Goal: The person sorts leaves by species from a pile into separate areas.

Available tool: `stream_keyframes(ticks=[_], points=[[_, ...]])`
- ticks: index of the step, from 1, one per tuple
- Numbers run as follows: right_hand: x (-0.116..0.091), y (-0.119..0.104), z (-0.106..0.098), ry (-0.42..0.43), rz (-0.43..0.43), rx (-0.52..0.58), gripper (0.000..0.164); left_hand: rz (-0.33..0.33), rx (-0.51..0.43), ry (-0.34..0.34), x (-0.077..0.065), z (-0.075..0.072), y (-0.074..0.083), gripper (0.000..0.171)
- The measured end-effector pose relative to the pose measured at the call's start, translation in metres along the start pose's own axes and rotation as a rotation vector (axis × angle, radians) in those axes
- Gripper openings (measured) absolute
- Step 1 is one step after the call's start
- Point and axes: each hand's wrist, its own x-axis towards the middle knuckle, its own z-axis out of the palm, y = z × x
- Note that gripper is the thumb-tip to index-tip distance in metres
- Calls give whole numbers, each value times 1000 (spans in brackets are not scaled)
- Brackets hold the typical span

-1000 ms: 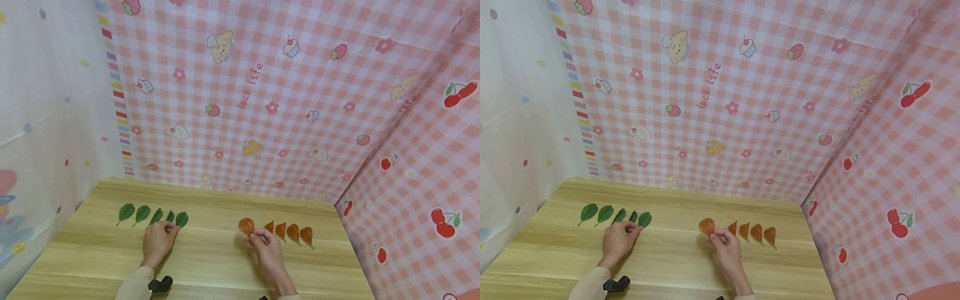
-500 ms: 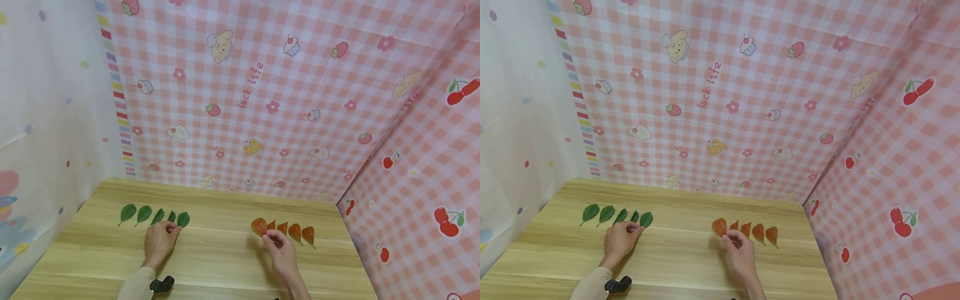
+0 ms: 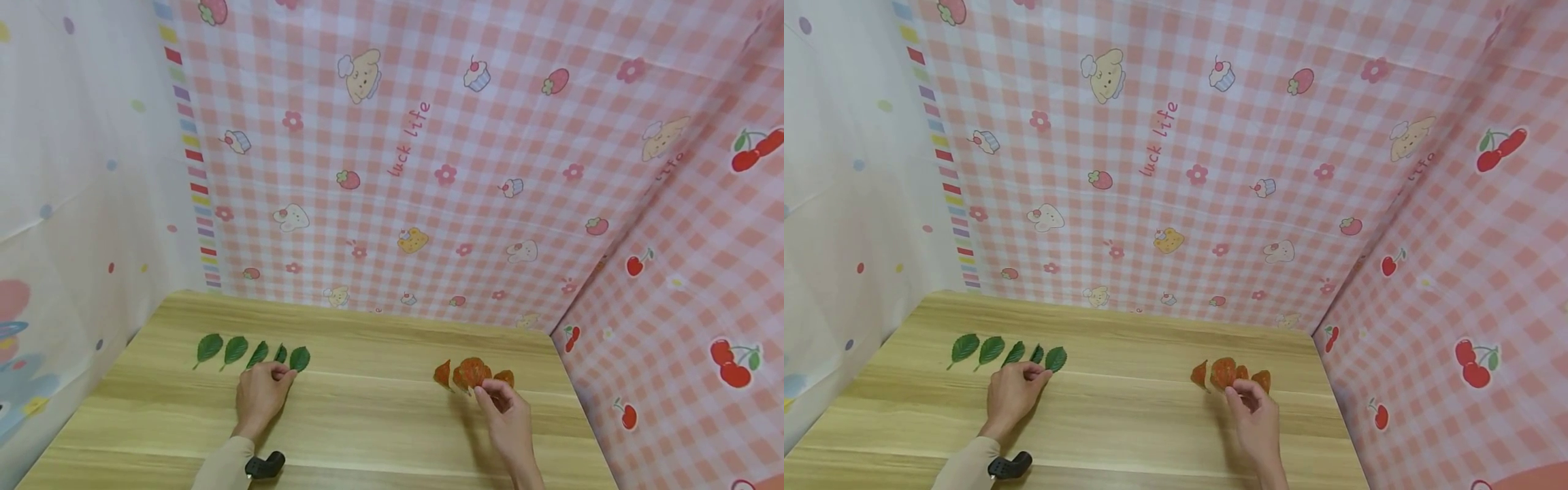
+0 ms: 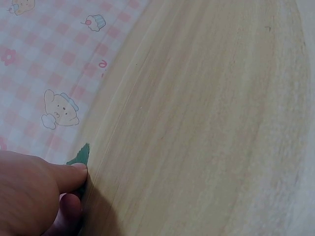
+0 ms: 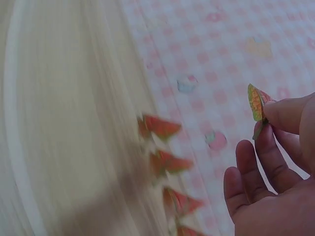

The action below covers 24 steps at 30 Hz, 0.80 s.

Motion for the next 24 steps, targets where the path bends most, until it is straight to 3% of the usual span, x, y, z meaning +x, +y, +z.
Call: stream_keyframes(ticks=[11,24], points=[[16,13,-54,135,0,-113,20,4,-1,0,0,0,0,16],[37,37,-90,216,-17,-259,17,-6,11,-2,0,0,1,14]])
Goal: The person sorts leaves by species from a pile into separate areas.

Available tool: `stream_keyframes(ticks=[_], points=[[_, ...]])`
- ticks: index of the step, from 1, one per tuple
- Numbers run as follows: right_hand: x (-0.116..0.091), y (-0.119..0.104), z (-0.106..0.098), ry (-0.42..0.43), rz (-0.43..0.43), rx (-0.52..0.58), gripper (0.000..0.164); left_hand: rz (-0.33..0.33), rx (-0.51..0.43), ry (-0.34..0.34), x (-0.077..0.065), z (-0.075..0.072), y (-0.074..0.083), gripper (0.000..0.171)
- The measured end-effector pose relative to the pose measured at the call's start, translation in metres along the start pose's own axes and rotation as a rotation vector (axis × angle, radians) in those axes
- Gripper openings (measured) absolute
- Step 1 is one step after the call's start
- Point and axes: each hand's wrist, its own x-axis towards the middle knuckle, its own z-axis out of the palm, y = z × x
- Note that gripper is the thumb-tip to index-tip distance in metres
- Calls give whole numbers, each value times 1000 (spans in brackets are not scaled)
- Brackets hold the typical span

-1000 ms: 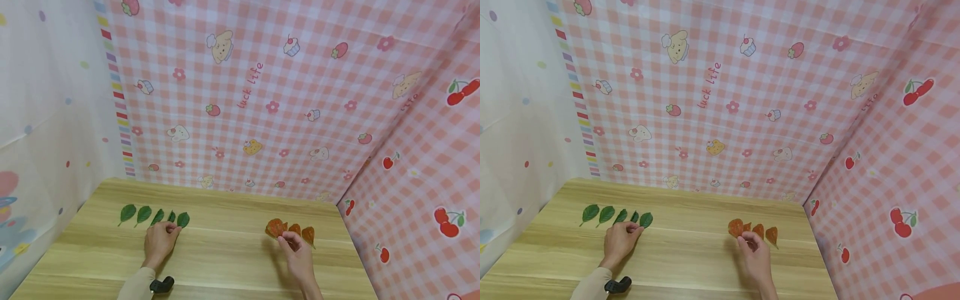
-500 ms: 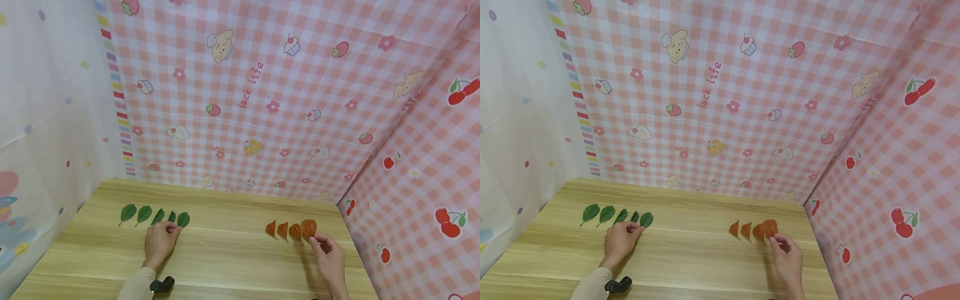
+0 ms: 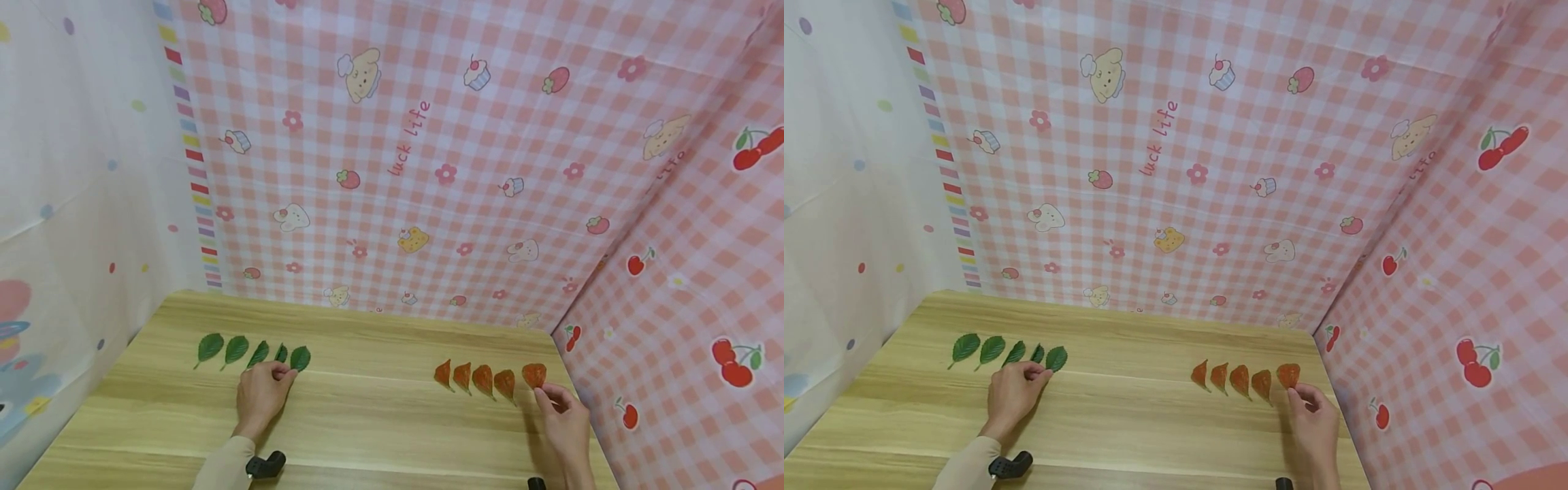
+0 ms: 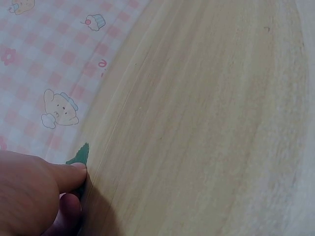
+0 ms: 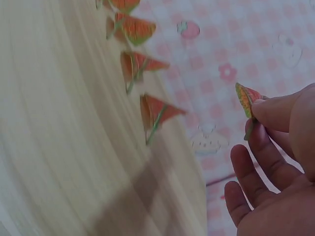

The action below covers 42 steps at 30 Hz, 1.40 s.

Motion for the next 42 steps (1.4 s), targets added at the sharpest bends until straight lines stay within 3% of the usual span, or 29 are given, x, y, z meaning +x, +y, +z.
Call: stream_keyframes(ticks=[18,42], points=[[17,37,2,-97,43,-171,15,-3,1,-10,-1,0,0,15],[20,45,10,-110,5,-311,10,9,-2,-2,-1,-1,1,15]])
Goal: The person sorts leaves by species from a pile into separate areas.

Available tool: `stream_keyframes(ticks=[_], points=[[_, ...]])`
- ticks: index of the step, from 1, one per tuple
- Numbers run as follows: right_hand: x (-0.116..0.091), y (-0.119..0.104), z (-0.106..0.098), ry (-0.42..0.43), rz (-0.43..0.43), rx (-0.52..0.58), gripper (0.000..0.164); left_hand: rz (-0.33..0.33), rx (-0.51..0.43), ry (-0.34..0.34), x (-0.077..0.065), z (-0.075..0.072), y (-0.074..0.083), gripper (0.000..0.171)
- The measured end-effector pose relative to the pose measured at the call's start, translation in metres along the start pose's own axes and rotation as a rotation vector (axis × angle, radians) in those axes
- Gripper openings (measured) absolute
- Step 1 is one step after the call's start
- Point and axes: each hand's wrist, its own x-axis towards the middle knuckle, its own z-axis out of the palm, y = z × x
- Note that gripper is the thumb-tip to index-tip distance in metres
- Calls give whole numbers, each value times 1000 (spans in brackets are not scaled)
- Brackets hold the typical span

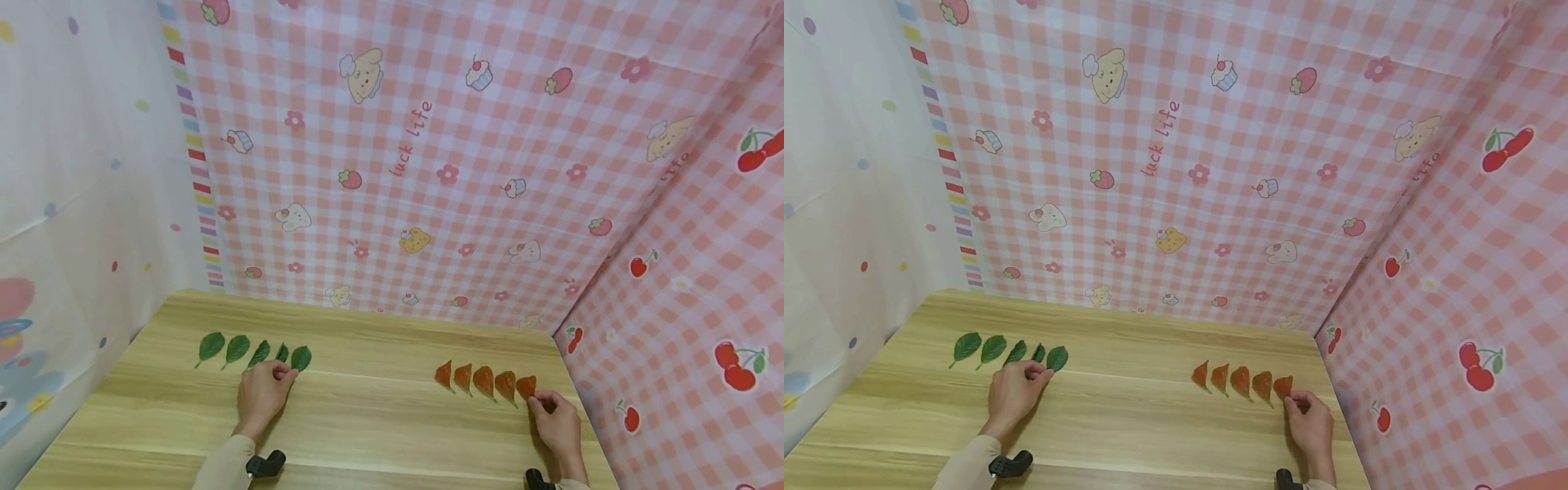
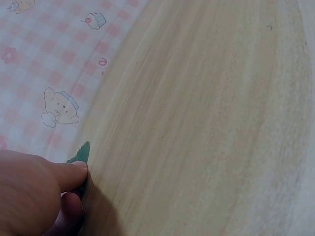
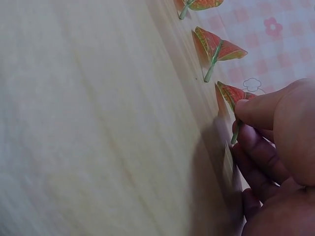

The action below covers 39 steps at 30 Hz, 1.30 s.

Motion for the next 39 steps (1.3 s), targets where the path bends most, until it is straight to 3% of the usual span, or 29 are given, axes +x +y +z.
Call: stream_keyframes(ticks=[17,33,39], points=[[-4,-1,5,16,3,-36,10,-5,-2,-9,0,-2,-3,16],[-5,-1,0,-23,27,32,29,10,7,21,1,1,-4,16],[-6,1,1,9,22,84,37,17,14,40,0,3,-4,17]])
